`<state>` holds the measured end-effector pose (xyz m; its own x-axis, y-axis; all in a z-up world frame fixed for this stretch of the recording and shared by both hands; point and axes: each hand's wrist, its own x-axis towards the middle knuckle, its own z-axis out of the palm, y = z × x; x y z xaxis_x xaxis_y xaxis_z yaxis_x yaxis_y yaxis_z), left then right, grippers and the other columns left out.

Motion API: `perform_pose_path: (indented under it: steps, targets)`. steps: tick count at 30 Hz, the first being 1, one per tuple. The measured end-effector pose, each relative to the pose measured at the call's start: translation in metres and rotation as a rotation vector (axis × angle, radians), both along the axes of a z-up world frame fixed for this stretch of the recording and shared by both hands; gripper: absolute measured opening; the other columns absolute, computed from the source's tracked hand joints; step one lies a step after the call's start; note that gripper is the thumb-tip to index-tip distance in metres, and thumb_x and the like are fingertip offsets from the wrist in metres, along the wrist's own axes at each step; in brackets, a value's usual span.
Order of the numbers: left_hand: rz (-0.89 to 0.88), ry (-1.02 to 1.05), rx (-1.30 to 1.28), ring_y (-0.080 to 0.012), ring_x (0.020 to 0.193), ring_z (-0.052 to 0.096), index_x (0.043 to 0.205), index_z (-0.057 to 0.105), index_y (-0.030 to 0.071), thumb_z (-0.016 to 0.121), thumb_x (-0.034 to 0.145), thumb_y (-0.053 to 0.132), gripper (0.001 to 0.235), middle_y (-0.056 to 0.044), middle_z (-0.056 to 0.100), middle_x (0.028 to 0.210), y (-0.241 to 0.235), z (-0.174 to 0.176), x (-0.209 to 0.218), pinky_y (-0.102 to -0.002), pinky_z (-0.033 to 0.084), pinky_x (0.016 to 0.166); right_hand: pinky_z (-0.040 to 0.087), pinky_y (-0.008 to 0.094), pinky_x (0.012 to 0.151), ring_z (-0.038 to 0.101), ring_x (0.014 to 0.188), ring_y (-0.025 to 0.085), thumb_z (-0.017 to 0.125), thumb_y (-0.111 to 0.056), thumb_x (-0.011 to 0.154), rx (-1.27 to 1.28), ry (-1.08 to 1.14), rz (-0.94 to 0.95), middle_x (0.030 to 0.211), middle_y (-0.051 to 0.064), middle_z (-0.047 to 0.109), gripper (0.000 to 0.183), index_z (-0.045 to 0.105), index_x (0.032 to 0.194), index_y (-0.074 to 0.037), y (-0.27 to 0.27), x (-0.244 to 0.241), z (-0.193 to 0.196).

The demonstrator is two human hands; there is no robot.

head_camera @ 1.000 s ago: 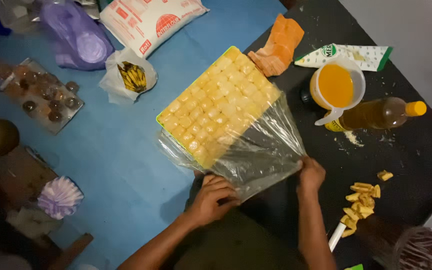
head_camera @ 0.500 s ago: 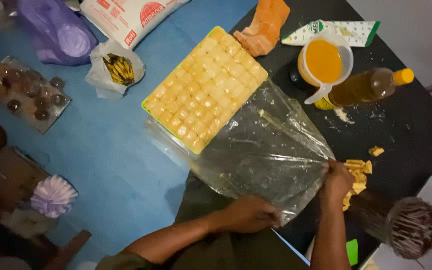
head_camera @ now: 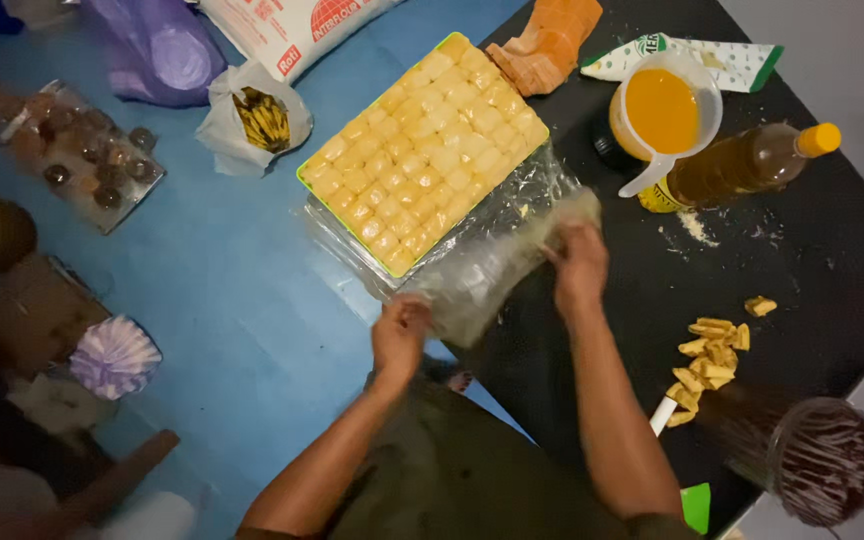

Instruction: The person flattens small dough pieces with a rolling pin, spreads a dark filling on them, and folds them into rectangular pastries. The finished pastries are placed on a metal tray.

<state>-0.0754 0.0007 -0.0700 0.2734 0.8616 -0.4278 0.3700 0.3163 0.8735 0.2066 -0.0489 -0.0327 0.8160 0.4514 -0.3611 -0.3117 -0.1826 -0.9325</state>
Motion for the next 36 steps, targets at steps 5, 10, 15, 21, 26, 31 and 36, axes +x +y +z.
perform_pose_path:
  steps: [5, 10, 15, 21, 26, 31, 36]
  targets:
    - [0.171, 0.18, -0.053, -0.0192, 0.075, 0.066, 0.089, 0.072, 0.018, 0.073, 0.088, 0.024, 0.007, -0.001, 0.069, 0.073, 0.017, -0.066, -0.031, -0.034, 0.051, 0.075, 0.045, 0.052, 0.113, 0.058, 0.131, 0.031, 0.061, -0.014, 0.108, -0.037, -0.53, 0.452, 0.126, 0.008, 0.065, 0.022, 0.067, 0.13, -0.015, 0.029, -0.017, -0.029]
    - [0.024, 0.487, -0.12, -0.0398, 0.097, 0.072, 0.093, 0.077, 0.027, 0.076, 0.077, 0.047, 0.026, -0.005, 0.077, 0.088, 0.024, -0.061, -0.038, -0.052, 0.055, 0.087, 0.043, 0.052, 0.11, 0.06, 0.124, 0.042, 0.069, -0.034, 0.099, -0.518, -0.987, 0.608, 0.127, 0.016, 0.062, 0.04, 0.069, 0.134, -0.013, 0.041, -0.002, -0.034]
    - [-0.071, 0.548, -0.23, -0.0318, 0.095, 0.074, 0.089, 0.078, 0.032, 0.076, 0.074, 0.052, 0.026, 0.004, 0.077, 0.084, 0.021, -0.071, -0.052, -0.043, 0.058, 0.088, 0.053, 0.056, 0.092, 0.057, 0.111, 0.046, 0.056, -0.041, 0.108, -0.843, -1.195, 0.701, 0.117, 0.018, 0.05, 0.047, 0.056, 0.147, -0.017, 0.035, 0.032, -0.049]
    - [0.026, 0.216, -0.399, -0.0246, 0.078, 0.064, 0.075, 0.073, 0.019, 0.081, 0.071, 0.036, 0.02, -0.005, 0.068, 0.07, 0.019, -0.097, -0.067, -0.034, 0.05, 0.079, 0.044, 0.048, 0.083, 0.054, 0.097, 0.039, 0.075, -0.02, 0.085, -0.699, -1.406, 0.581, 0.107, 0.017, 0.048, 0.036, 0.06, 0.115, -0.004, 0.056, 0.045, -0.019]
    - [-0.019, 0.171, -0.496, -0.0207, 0.081, 0.066, 0.077, 0.076, 0.018, 0.08, 0.07, 0.032, 0.015, -0.003, 0.068, 0.071, 0.017, -0.13, -0.071, -0.032, 0.049, 0.079, 0.037, 0.063, 0.105, 0.045, 0.137, 0.035, 0.056, -0.054, 0.101, -0.849, -1.326, 0.831, 0.135, 0.001, 0.058, 0.034, 0.074, 0.12, -0.032, 0.064, 0.061, -0.072]
    - [0.02, 0.158, -0.5, -0.025, 0.082, 0.061, 0.074, 0.072, 0.015, 0.076, 0.072, 0.028, 0.014, -0.007, 0.064, 0.071, 0.024, -0.088, -0.066, -0.033, 0.047, 0.081, 0.035, 0.057, 0.107, 0.043, 0.138, 0.03, 0.065, -0.049, 0.099, -0.976, -1.319, 0.844, 0.133, -0.001, 0.058, 0.03, 0.073, 0.117, -0.026, 0.064, 0.071, -0.065]
    - [0.356, -0.115, -0.378, -0.0162, 0.071, 0.047, 0.075, 0.067, 0.01, 0.065, 0.081, 0.014, 0.008, -0.005, 0.052, 0.066, 0.038, -0.085, -0.058, -0.026, 0.033, 0.069, 0.041, 0.055, 0.105, 0.062, 0.116, 0.04, 0.076, -0.036, 0.09, -0.343, -1.134, 0.977, 0.111, 0.015, 0.07, 0.039, 0.068, 0.119, -0.011, 0.075, 0.087, -0.032]
